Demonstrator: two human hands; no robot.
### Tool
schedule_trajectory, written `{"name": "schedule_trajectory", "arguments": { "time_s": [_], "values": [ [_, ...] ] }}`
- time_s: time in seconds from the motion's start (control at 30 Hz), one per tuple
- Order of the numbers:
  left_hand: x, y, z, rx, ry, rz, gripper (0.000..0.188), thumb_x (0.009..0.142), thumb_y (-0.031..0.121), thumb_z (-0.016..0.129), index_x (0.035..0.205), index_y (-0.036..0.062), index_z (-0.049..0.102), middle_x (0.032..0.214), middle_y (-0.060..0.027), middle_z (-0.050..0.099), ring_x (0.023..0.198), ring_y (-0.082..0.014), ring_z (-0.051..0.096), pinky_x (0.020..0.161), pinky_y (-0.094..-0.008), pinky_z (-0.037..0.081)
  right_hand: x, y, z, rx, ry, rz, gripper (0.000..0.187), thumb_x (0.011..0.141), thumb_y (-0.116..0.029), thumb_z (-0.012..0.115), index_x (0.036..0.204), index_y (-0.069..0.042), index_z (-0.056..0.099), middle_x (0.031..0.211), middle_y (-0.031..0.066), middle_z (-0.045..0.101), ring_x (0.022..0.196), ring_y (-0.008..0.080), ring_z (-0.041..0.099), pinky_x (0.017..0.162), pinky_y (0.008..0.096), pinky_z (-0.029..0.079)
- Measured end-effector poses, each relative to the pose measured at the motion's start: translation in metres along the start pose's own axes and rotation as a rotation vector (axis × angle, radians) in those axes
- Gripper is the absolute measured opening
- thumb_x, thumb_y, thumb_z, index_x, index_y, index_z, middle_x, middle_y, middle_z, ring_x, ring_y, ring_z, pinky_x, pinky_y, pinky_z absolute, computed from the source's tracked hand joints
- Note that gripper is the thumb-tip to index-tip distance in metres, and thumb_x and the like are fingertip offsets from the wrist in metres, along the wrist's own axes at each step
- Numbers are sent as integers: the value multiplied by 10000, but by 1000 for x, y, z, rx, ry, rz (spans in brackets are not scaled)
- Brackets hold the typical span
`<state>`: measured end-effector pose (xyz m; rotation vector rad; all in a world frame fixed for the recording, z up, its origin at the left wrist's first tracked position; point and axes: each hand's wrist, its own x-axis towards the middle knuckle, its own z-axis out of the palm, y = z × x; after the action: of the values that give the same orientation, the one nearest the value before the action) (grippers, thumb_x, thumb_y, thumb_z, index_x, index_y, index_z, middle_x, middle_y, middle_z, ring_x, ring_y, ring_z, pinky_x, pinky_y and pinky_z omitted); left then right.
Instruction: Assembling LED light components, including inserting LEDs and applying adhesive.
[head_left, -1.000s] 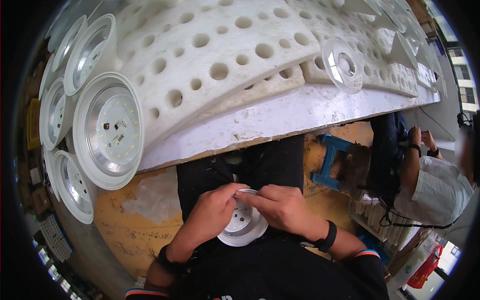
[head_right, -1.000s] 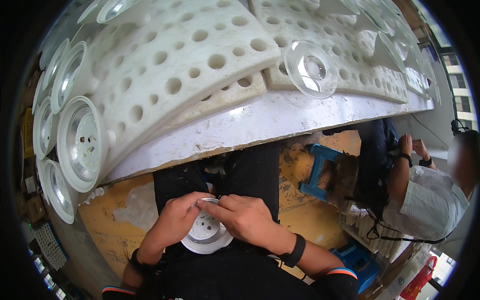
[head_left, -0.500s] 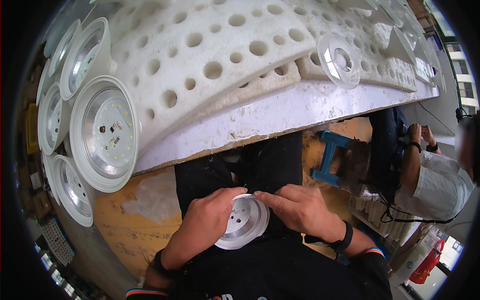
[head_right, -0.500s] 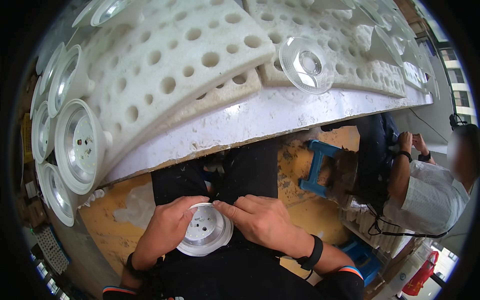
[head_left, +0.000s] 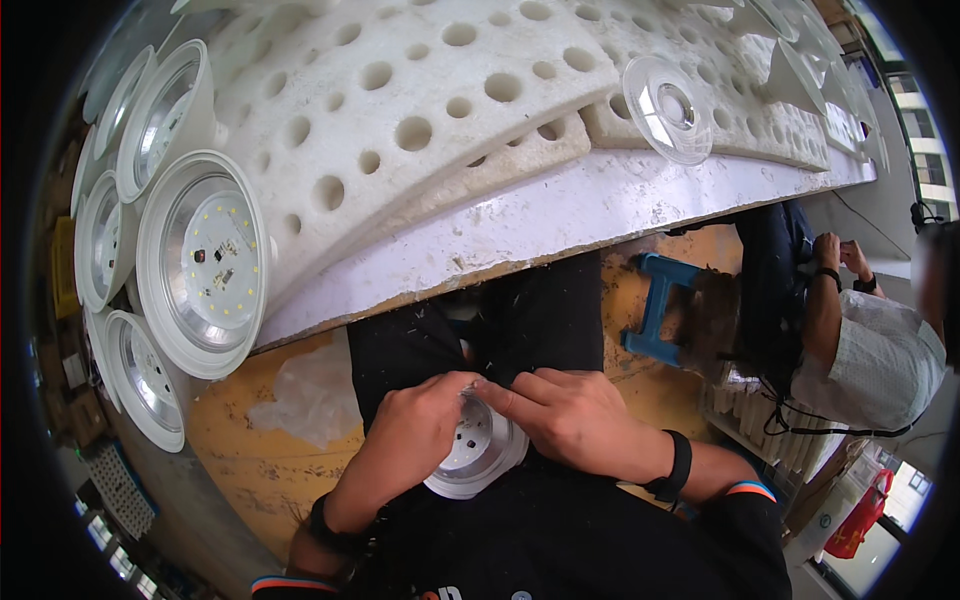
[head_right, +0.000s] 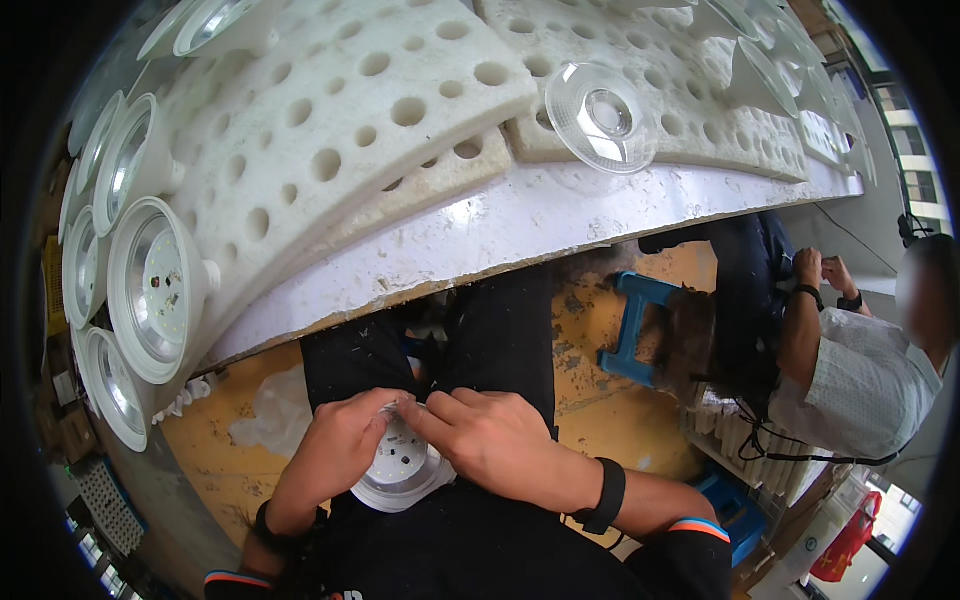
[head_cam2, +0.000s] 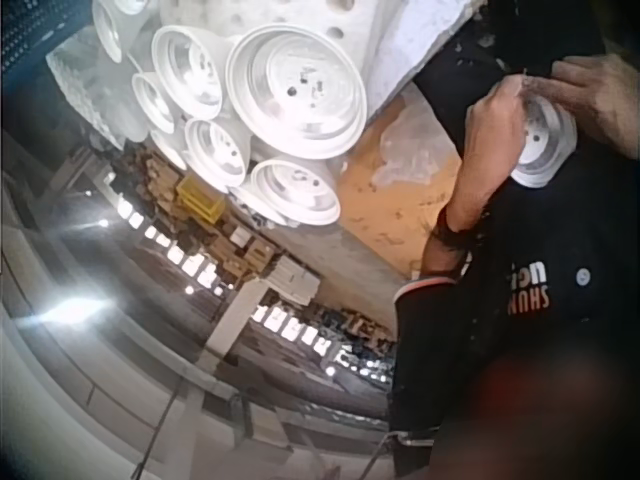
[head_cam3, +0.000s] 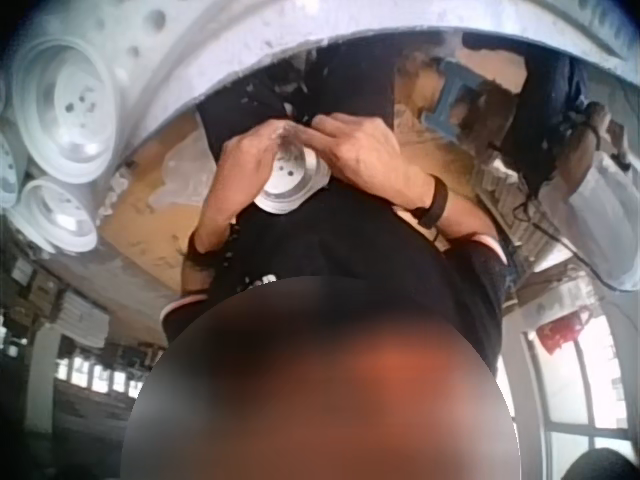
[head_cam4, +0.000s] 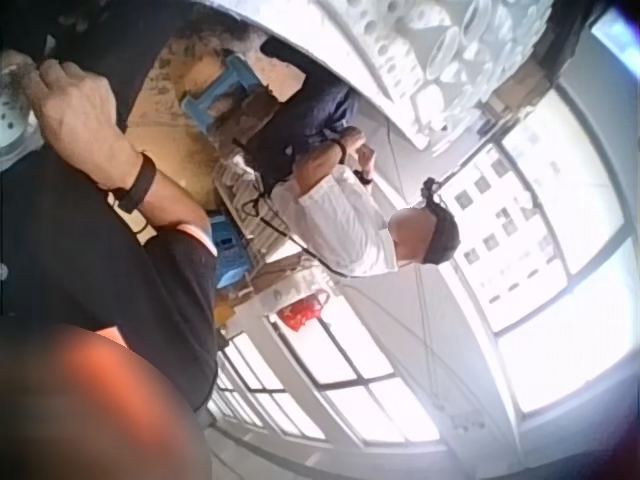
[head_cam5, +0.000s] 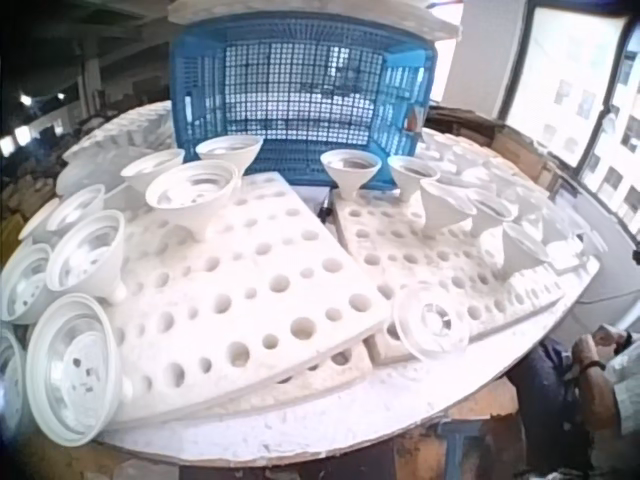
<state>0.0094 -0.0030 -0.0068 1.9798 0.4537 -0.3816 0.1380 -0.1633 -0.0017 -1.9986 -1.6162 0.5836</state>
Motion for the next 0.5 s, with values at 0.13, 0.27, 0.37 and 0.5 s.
{"name": "schedule_trajectory", "arguments": {
  "time_s": [0.13,0.27,0.37,0.5],
  "values": [
    [-5,-5,0,-98,57,-30,265,870,-18,512,1113,1,616,936,-209,670,850,-342,677,740,-368,528,-17,5,4,-15,-31,52,474,710,-70,630,1182,-88,599,740,22,517,656,176,587,535,304,488],
    [-3,-6,3,-89,76,0,249,878,21,528,1109,57,615,945,-210,657,836,-387,646,709,-424,530,-11,-1,16,46,70,83,473,698,-64,634,1169,-89,602,729,24,512,651,177,587,528,300,485],
    [-1,-10,0,-156,61,-43,245,880,23,528,1105,50,619,933,-216,658,840,-388,646,715,-418,528,-7,-2,21,28,110,79,459,689,-50,642,1144,-97,619,706,24,508,630,182,587,521,305,481],
    [2,-13,1,-149,17,-66,237,879,30,533,1100,42,619,909,-217,659,838,-388,648,710,-418,525,-22,2,27,19,129,142,461,691,-55,648,1148,-103,622,706,25,512,617,186,586,516,309,479]
  ]
}}
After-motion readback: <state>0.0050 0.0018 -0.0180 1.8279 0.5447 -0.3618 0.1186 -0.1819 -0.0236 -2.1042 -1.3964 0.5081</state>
